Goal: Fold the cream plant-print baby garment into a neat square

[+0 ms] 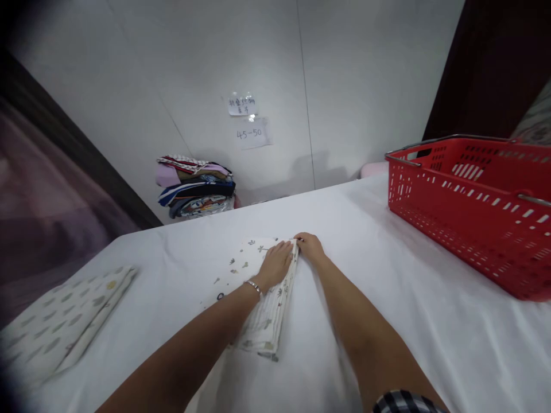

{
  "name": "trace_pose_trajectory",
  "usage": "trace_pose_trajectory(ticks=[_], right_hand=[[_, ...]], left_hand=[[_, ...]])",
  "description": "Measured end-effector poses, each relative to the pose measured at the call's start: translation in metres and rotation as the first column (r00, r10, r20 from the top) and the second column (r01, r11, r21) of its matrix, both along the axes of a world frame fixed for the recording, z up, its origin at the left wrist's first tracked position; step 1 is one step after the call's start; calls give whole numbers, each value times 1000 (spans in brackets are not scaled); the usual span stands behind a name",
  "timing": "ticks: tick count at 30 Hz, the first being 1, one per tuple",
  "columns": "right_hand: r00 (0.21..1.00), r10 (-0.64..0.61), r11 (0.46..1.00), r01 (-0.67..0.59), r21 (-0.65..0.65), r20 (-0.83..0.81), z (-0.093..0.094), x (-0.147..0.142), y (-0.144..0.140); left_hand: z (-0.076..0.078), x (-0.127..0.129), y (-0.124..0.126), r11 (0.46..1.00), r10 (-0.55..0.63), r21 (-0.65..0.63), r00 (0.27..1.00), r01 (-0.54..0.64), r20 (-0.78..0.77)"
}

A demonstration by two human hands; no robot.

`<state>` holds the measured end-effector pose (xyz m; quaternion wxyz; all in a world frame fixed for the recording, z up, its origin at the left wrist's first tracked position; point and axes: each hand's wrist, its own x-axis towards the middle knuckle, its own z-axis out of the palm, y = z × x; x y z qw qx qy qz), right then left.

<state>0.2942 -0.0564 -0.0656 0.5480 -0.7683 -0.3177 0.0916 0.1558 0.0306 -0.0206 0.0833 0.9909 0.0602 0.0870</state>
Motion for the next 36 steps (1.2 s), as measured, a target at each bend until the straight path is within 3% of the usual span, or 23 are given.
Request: trace_pose_trajectory(ticks=[6,9,12,15,19,25,29,32,34,36], right_hand=[[998,-45,996,49,-78,51,23,-3,-13],[989,-48,995,59,-81,136,36,-30,-7],[954,106,983,-58,-174,281,47,-73,14],[920,242,914,-110,-389,309,53,-103,33],[928,245,798,-29,-602,279,50,-109,40],[875,260,771,68,-634,409,39,-114,38],[900,275,731,33,-682,338,46,-111,39],[918,187,730,109,-675,350,47,-103,34],[921,130,736,159,-658,368,43,-99,29],[926,111,741,165,-651,361,38,-98,25]], left_hand=[[20,-28,-4,999,-6,-41,998,4,-59],[26,-55,-10,998,-18,-60,998,14,-67],[24,-74,-23,997,-5,-73,999,2,-43],[21,-84,-35,995,13,-99,1000,-14,-12],[19,-110,-39,992,15,-128,1000,-17,-16],[15,-144,-37,991,-44,-129,999,41,-22],[31,-138,-23,986,-90,-144,996,86,-24],[41,-134,10,994,72,-86,997,-70,20],[39,-134,37,965,257,-46,966,-257,-2],[30,-137,57,927,366,-53,925,-372,-98]])
